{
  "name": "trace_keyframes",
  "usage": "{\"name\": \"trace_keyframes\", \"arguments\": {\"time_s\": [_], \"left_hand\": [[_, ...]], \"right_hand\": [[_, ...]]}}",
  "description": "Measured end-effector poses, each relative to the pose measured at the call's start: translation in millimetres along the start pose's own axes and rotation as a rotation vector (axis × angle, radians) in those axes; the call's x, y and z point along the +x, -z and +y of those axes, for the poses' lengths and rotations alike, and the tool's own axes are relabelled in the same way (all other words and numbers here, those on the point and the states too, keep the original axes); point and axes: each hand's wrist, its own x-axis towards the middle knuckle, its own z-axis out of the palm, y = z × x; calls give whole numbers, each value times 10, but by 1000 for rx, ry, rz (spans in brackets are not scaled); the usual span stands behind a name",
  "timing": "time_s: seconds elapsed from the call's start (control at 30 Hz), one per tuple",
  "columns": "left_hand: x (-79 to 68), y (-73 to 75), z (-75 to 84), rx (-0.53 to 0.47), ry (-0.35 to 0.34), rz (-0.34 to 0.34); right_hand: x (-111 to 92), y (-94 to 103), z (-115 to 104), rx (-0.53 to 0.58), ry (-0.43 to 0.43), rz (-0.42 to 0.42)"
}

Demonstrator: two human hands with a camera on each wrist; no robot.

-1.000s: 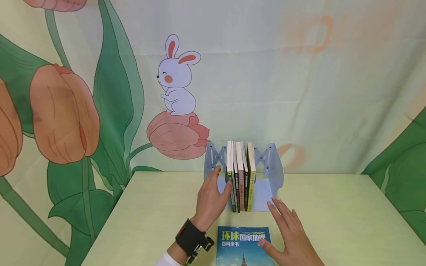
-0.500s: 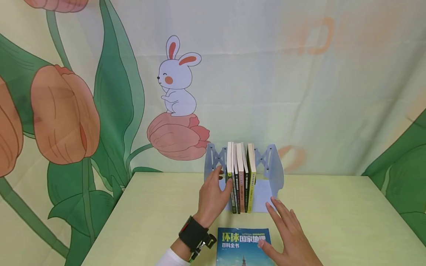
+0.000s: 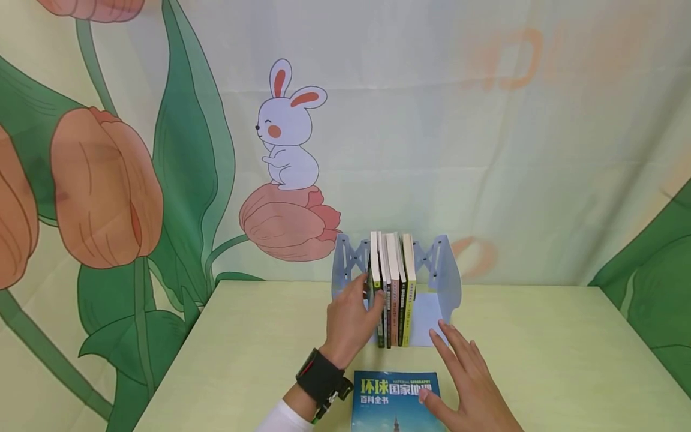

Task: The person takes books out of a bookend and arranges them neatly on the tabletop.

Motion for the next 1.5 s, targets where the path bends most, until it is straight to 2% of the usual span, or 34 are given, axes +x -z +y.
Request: {"name": "trace_keyframes", "arguments": {"time_s": [0.23,0.43,0.53,0.77,0.97,1.3,1.5], "left_hand": [[29,-32,21,90,-67,34],[59,-54,18,125,-80,37],[72,-64,12,159,-71,18],[104,-98,7,183,-13,-78],[104,-117,33,215,-22,-96],[86,-136,54,150,-13,-85],[87,-142,40,100,-25,-73]], "right_hand": [[16,2,-4,-2,-8,-11],[21,-6,10,-10,11,5],[18,-9,17,-12,29,19],[20,-27,20,-11,28,17],[31,-24,4,-11,9,-7],[37,-16,3,-17,-2,-22],[36,-14,24,-24,25,-2]]}}
